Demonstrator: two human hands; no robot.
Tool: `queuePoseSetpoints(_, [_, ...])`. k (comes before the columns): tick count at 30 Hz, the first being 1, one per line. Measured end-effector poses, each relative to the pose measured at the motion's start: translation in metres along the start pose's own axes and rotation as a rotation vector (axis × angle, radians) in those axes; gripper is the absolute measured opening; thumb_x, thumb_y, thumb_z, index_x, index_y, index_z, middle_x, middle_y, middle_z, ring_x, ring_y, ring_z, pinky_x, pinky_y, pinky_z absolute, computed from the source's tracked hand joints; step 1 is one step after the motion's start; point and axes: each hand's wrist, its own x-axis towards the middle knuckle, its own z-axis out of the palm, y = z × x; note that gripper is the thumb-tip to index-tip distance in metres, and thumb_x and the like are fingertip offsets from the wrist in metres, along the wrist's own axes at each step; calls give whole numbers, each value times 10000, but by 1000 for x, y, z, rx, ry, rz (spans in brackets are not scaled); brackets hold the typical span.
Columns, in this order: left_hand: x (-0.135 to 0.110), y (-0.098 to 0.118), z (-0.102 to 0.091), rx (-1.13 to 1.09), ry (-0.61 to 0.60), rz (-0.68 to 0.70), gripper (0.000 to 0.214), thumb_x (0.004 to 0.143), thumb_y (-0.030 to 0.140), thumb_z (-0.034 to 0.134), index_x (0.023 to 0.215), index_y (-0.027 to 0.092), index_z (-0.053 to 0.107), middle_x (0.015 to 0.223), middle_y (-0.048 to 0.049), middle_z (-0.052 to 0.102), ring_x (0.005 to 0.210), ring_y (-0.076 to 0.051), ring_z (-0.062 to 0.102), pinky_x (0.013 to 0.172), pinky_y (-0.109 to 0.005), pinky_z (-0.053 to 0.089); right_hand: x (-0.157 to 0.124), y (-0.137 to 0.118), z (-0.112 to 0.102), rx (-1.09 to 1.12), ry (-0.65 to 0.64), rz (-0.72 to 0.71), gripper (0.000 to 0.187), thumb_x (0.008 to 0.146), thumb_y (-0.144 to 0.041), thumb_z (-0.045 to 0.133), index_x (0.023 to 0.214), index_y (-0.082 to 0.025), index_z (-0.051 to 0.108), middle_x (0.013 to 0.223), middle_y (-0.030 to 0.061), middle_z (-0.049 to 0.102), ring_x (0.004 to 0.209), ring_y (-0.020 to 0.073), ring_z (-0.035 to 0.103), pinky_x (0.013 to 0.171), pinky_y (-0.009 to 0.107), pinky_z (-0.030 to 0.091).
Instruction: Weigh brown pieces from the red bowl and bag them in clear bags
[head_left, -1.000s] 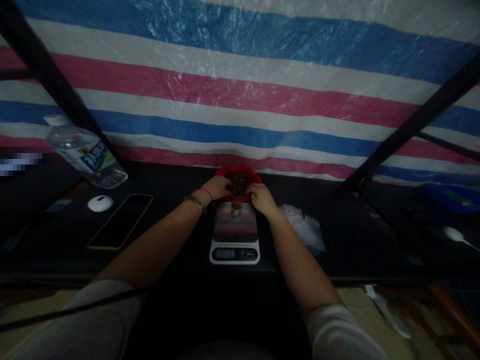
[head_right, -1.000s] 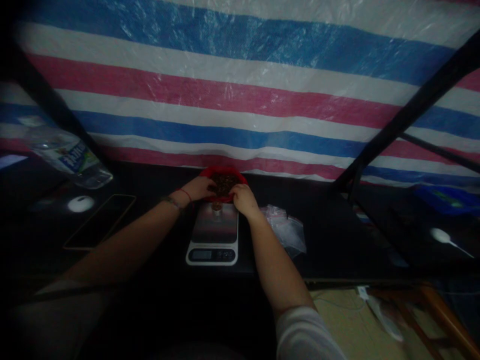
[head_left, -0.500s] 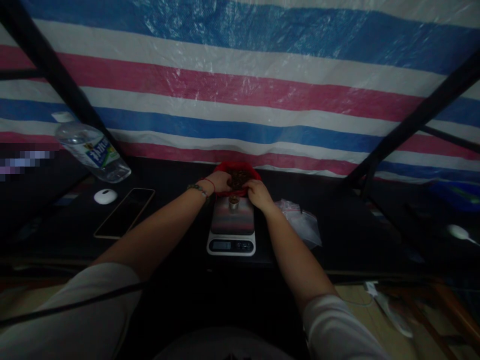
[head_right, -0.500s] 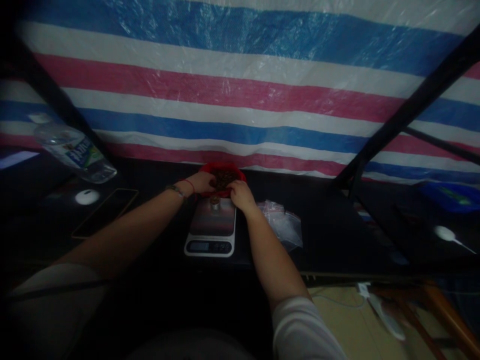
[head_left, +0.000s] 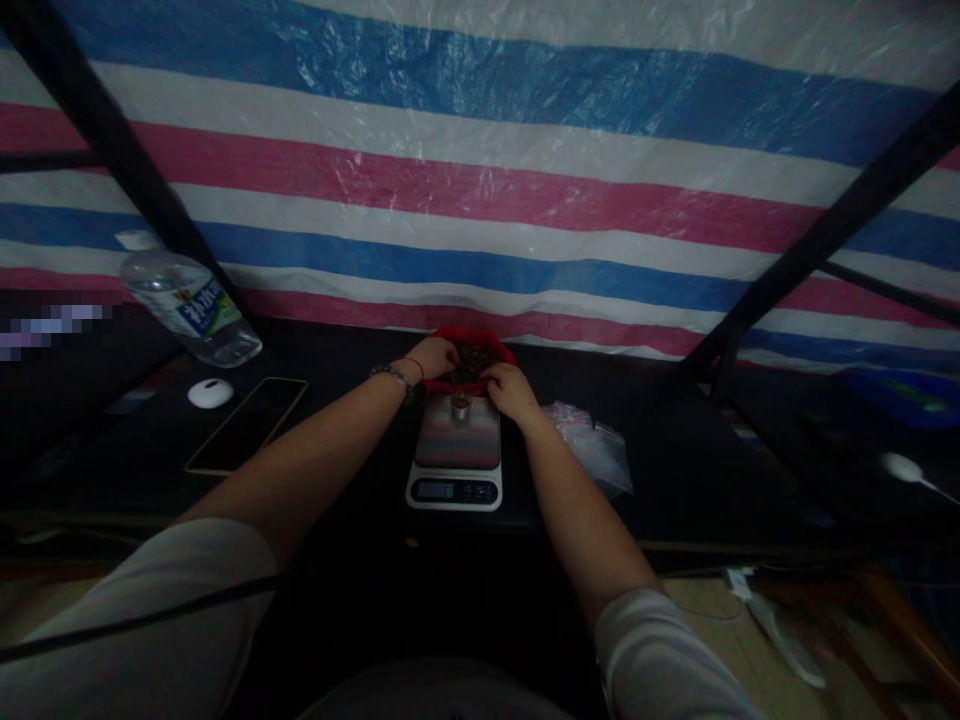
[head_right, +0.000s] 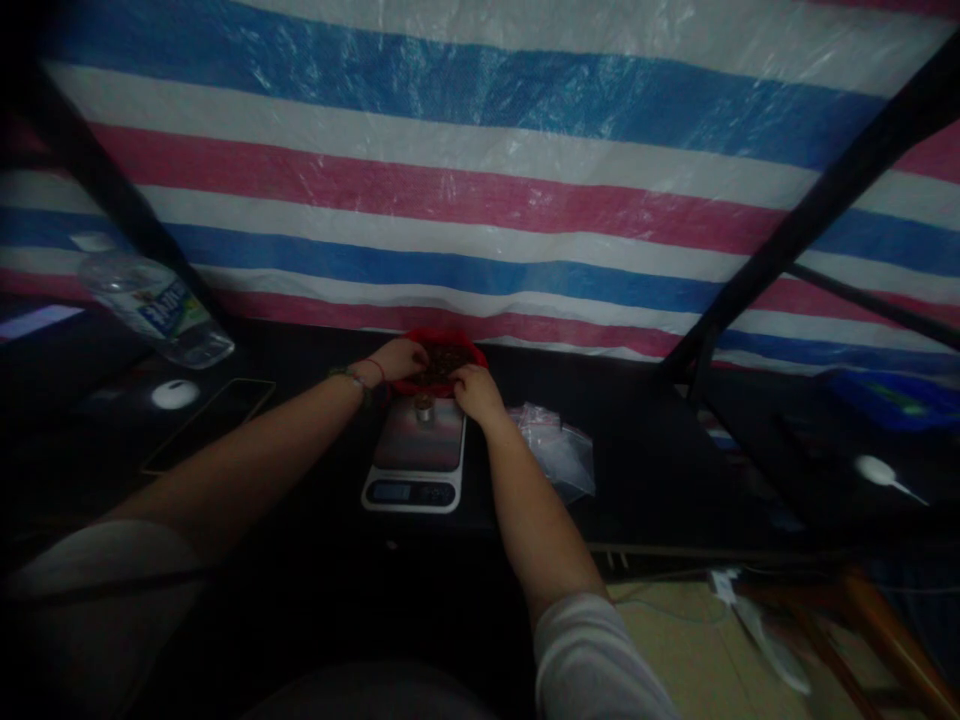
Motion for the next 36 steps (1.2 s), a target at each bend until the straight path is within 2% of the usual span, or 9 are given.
queuePoseSetpoints(5, [-11, 5, -5, -86, 162, 56, 248, 773, 232, 558, 946, 168, 725, 935, -46, 722, 848, -174, 636, 818, -238, 448, 0, -3, -1, 5, -5, 1, 337, 747, -70, 458, 962, -137, 708, 1014, 92, 685, 1010, 197, 588, 972, 320, 415])
queuePoseSetpoints(8, [-24, 12, -13, -173, 212, 149, 246, 813, 274, 552, 972, 174, 709, 962, -36, 713, 862, -163, 630, 814, -239, 445, 0, -4, -2, 2, -5, -5, 331, 750, -73, 460, 959, -144, 707, 1009, 88, 683, 998, 198, 589, 961, 322, 419])
queuePoseSetpoints(10, [-36, 17, -19, -233, 166, 273, 241, 832, 305, 552, 977, 186, 704, 946, -17, 710, 835, -143, 626, 779, -222, 443, 0, -6, -4, -1, -6, -9, 331, 749, -70, 458, 953, -152, 706, 996, 81, 684, 984, 194, 590, 945, 317, 425])
queuePoseSetpoints(13, [-50, 26, -26, -239, 39, 476, 190, 840, 235, 546, 931, 194, 708, 922, -5, 704, 847, -120, 618, 780, -195, 428, 0, -8, -5, -6, -12, -20, 326, 747, -62, 453, 935, -150, 706, 966, 77, 687, 959, 189, 593, 922, 306, 429])
queuePoseSetpoints(16, [-58, 32, -27, -181, -16, 580, 175, 829, 170, 545, 864, 200, 713, 919, -15, 689, 882, -121, 605, 818, -194, 418, -1, -9, -6, -7, -17, -25, 323, 750, -59, 451, 930, -144, 706, 966, 81, 689, 959, 188, 591, 930, 306, 419])
queuePoseSetpoints(22, [-62, 38, -29, -150, -59, 568, 217, 834, 146, 524, 869, 221, 725, 962, -22, 671, 910, -129, 594, 837, -201, 420, -1, -9, -5, -19, -11, -10, 317, 762, -65, 454, 936, -148, 706, 970, 81, 687, 963, 191, 589, 937, 313, 418])
queuePoseSetpoints(29, [-65, 34, -39, -231, -18, 540, 266, 844, 126, 499, 999, 217, 695, 1031, -23, 673, 967, -128, 596, 889, -223, 414, -1, -9, -5, -15, -9, -28, 309, 770, -74, 456, 929, -157, 707, 956, 73, 686, 948, 188, 589, 920, 314, 424])
queuePoseSetpoints(32, [-67, 36, -41, -242, 3, 546, 198, 838, 161, 534, 940, 198, 700, 1016, -33, 672, 947, -129, 598, 871, -221, 419, -1, -9, -5, -8, -11, -34, 316, 760, -68, 458, 937, -152, 707, 952, 76, 686, 944, 191, 591, 918, 314, 424])
queuePoseSetpoints(36, [-69, 42, -39, -207, -42, 469, 162, 827, 172, 550, 861, 202, 705, 900, -7, 696, 853, -121, 614, 793, -202, 422, -1, -7, -5, 19, -1, -39, 310, 763, -64, 457, 932, -139, 705, 958, 84, 684, 951, 191, 591, 923, 313, 420])
